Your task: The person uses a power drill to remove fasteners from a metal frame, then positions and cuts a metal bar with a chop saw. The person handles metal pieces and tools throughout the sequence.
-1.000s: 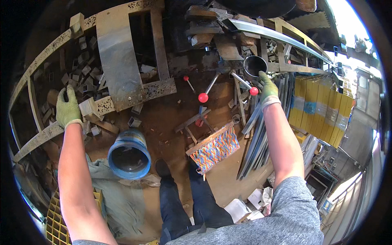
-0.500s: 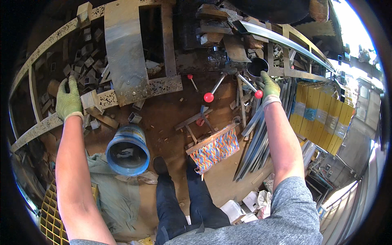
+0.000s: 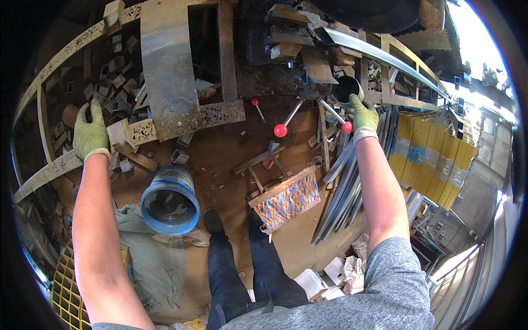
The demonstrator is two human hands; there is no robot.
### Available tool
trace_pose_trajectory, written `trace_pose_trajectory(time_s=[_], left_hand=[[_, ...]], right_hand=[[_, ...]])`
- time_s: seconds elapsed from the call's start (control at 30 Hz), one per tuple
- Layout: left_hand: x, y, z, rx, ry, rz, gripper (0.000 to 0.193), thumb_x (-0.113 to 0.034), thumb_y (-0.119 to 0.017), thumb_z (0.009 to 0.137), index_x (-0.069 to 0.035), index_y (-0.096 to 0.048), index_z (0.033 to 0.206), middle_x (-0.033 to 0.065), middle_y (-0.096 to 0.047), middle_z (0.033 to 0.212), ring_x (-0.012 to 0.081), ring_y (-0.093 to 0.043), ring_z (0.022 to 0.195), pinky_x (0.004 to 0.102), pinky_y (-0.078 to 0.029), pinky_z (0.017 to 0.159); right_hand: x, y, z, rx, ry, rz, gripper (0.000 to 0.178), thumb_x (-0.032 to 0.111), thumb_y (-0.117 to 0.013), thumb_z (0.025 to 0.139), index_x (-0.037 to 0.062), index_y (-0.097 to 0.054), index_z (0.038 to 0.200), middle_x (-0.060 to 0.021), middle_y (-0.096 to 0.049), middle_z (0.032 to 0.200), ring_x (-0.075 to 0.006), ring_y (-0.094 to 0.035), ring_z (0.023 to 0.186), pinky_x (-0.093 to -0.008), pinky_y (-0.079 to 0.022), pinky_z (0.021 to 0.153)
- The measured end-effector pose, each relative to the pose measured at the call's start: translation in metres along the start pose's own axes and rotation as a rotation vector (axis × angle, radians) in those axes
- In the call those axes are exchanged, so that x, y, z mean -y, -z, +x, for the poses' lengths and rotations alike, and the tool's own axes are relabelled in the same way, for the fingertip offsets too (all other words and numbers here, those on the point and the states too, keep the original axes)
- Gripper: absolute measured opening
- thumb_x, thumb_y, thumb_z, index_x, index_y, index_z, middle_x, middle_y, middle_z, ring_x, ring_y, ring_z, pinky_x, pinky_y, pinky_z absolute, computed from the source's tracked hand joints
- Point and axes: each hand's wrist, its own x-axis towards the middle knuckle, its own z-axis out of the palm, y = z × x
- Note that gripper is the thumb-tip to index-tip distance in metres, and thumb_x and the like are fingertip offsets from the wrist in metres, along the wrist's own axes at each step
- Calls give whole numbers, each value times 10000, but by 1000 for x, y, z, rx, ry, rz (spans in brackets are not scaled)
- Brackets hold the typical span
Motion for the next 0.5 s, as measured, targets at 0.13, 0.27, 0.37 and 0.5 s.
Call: trace_pose_trajectory(time_s=[0.13,0.27,0.37,0.5], left_hand=[[1,-1,0,-4,-2,5,795,-836,-600,1089,-255,-769,1605,177,-789,1572,448,-740,1440,526,-563,1215],[0,1,-1,22,16,-3,797,-840,-592,1092,-264,-762,1615,175,-782,1585,450,-731,1455,532,-555,1228],[-1,2,-1,8,19,2,794,-843,-587,1093,-271,-762,1615,169,-782,1589,454,-728,1460,536,-550,1236],[-3,2,-2,-3,22,-2,794,-848,-585,1089,-274,-768,1606,169,-785,1586,458,-731,1453,535,-549,1237]], right_hand=[[-2,4,7,-105,219,-368,701,475,-988,930,-36,-823,1380,-171,-877,1206,-290,-825,1035,-414,-623,969],[3,2,3,-116,302,-414,804,556,-978,894,-24,-817,1427,-259,-864,1340,-388,-818,1280,-450,-590,1138],[14,1,-7,-170,339,-529,822,563,-966,896,-2,-798,1469,-268,-854,1355,-415,-820,1272,-467,-600,1128],[25,1,-21,-241,455,-620,885,560,-960,896,23,-740,1564,-267,-840,1401,-441,-799,1319,-487,-590,1159]])
